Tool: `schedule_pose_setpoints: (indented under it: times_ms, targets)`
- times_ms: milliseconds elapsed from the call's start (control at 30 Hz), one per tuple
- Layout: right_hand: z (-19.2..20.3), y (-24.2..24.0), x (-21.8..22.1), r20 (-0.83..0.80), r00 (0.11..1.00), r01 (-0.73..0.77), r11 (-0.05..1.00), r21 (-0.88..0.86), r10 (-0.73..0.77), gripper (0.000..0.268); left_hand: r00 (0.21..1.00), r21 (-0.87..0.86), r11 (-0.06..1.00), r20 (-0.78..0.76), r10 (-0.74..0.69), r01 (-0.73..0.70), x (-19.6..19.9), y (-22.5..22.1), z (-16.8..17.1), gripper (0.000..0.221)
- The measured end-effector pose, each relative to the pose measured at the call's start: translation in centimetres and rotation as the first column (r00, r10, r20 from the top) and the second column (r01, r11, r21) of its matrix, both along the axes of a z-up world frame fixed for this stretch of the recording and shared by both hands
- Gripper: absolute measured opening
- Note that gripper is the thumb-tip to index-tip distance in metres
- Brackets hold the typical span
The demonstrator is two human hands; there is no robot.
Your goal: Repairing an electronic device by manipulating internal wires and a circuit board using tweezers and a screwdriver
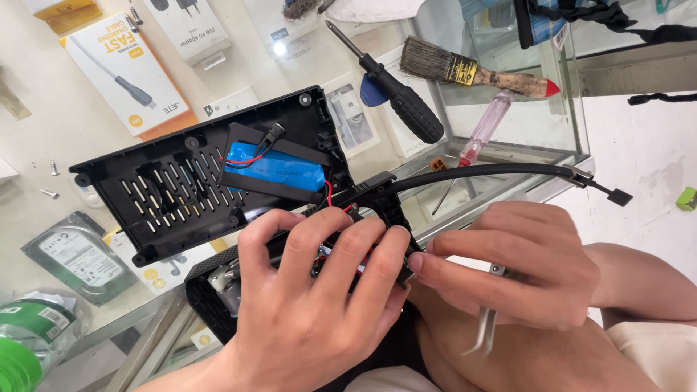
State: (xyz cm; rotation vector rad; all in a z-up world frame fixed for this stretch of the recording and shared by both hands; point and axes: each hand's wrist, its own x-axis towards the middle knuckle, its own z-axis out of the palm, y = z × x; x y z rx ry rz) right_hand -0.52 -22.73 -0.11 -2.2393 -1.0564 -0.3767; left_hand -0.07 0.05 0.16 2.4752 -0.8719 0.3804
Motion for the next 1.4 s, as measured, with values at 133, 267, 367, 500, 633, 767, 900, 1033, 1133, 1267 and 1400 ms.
schedule_pose_setpoints:
  times_ms: [133,267,367,500,633,767,900,1033,1133,1267,1400]
  targets:
    - [1.1,-0.4,0.7,0.059,0.992,-0.104,0.988,-0.116,0.111,0.015,1.0,0.001,1.0,0.008,0.008,-0.008,-0.2,0.2,-0.2,0.016]
    - [1.0,-0.4,0.3,0.08,0.978,-0.165,0.952,-0.257,0.191,0.016,1.0,-0.001,1.0,0.014,0.012,-0.012,-0.3,0.5,-0.3,0.021]
    - [-0.4,-0.4,-0.8,0.122,0.982,-0.1,0.941,-0.323,0.146,0.02,0.999,-0.011,1.0,0.021,0.028,-0.028,-0.3,0.6,-0.3,0.022]
    - [-1.4,-0.9,-1.7,0.04,0.999,-0.001,0.97,-0.242,0.011,0.016,0.999,-0.036,0.999,0.034,0.033,-0.032,-0.4,0.9,-0.2,0.019]
    - [-1.5,-1.6,-2.0,-0.017,1.0,0.013,0.985,-0.174,-0.016,0.021,0.998,-0.062,0.997,0.032,0.049,-0.047,-0.4,1.1,-0.3,0.022]
    - [-1.2,-2.6,-2.8,-0.19,0.972,0.097,0.972,-0.213,-0.139,0.016,0.995,-0.083,0.994,0.062,0.075,-0.07,-0.5,1.4,-0.6,0.021]
    - [0.2,-4.5,-4.0,-0.423,0.862,0.167,0.945,-0.281,-0.278,0.059,0.995,-0.082,0.994,0.067,0.074,-0.069,-0.5,1.8,-0.9,0.022]
    - [3.2,-4.1,-2.4,-0.376,0.918,0.003,0.951,-0.309,-0.125,0.027,0.995,-0.075,0.995,0.063,0.077,-0.073,-0.5,1.9,-1.1,0.021]
    - [5.7,-3.0,-2.0,-0.23,0.972,-0.073,0.879,-0.471,-0.043,0.033,0.996,-0.07,0.995,0.057,0.075,-0.071,-0.5,1.9,-1.2,0.023]
    - [7.9,-1.2,-1.6,-0.202,0.979,-0.128,0.77,-0.626,-0.002,0.033,0.996,-0.061,0.996,0.054,0.074,-0.07,-0.5,1.9,-1.2,0.023]
    - [7.2,-1.3,-1.3,-0.1,0.987,-0.16,0.726,-0.669,0.125,0.032,0.996,-0.05,0.996,0.047,0.07,-0.068,-0.5,2.0,-1.2,0.023]
